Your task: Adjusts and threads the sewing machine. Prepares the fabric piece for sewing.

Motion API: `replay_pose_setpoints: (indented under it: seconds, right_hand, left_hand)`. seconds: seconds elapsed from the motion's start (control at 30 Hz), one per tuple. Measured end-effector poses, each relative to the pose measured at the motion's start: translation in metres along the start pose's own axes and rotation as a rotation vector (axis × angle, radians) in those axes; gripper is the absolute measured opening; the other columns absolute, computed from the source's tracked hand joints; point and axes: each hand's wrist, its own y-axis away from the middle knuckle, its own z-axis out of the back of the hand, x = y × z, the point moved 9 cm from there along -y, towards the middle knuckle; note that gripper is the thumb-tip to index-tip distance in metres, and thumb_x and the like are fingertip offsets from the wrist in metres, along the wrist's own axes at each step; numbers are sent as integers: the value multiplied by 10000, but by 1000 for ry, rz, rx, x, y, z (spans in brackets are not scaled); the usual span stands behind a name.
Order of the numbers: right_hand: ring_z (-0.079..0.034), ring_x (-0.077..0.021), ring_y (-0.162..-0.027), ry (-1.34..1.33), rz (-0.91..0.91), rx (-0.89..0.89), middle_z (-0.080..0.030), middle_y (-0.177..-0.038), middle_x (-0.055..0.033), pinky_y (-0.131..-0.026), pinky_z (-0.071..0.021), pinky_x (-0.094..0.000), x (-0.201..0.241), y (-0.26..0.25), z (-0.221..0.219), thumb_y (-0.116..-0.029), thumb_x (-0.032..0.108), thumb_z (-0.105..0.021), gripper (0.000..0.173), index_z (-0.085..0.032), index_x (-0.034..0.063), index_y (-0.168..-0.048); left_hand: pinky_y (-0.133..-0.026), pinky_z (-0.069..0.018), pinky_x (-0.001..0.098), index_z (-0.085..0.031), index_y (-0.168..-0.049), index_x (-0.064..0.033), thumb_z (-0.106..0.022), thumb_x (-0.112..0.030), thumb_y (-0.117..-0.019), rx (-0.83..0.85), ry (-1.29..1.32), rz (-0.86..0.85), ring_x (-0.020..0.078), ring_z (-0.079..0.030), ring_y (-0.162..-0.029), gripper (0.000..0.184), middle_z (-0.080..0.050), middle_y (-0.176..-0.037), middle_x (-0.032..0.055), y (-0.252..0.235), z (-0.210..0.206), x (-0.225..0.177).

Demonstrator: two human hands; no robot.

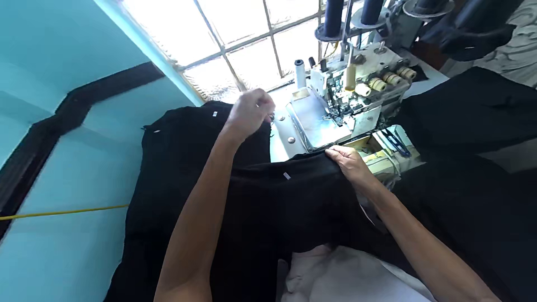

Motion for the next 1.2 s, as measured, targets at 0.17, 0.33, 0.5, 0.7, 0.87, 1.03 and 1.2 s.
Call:
replay_pose_setpoints:
  seconds: [0.17,0.33,0.5,0.7,0.87,1.03,1.2]
  right_hand:
    - [-519,-133,-633,169,-46,-102,-575,-750,-64,-597,-453,-369,-27,27,65,-1095,319,-485,357,-667,45,-956]
    - [-546,-204,-792,229,-151,-337,-607,-847,-155,-779,-451,-454,-65,30,131,-1079,231,-526,344,-670,-64,-977]
    - [-536,-206,-640,303,-55,-164,-611,-772,-114,-605,-453,-436,-62,47,111,-1048,226,-595,239,-701,36,-948]
    - [-592,-166,-720,265,-89,-9,-669,-864,-96,-687,-503,-390,-70,48,89,-992,78,-651,75,-707,32,-1013]
    - [-551,-88,-740,156,-64,-58,-605,-847,-45,-704,-474,-307,-70,51,92,-1040,96,-551,123,-642,22,-1004]
    - [-542,45,-705,26,69,-150,-586,-866,57,-649,-475,-137,-6,46,100,-1059,133,-517,104,-609,86,-1045]
    - [-577,57,-746,-112,417,-254,-591,-863,95,-685,-504,-100,81,44,104,-1043,78,-536,78,-598,124,-1035]
  left_hand:
    - [-919,-499,629,-714,-1107,13,-635,-137,-1017,388,-403,-17,382,-685,-1000,192,-719,-1032,209,34,-42,50]
    - [-962,-428,739,-709,-1156,17,-699,-156,-983,268,-554,184,514,-602,-1162,245,-647,-1234,290,82,-9,151]
    - [-886,-490,665,-706,-1165,23,-730,-129,-958,163,-422,264,435,-643,-1022,257,-638,-1198,257,115,-9,151]
    - [-960,-493,566,-700,-1250,-46,-903,-306,-729,398,-247,94,318,-578,-1210,617,-597,-1326,149,150,-41,121]
    - [-905,-481,687,-605,-1397,-134,-852,-93,-833,573,-485,347,463,-658,-1066,617,-699,-1144,235,181,-41,127]
    - [-671,-506,725,-717,-1019,-22,-705,58,-804,109,-629,-168,463,-687,-842,230,-703,-955,212,139,55,99]
    - [-1063,-429,358,-543,-1393,-92,-388,-274,-1093,-647,-573,40,148,-552,-1241,384,-600,-1326,110,82,208,66]
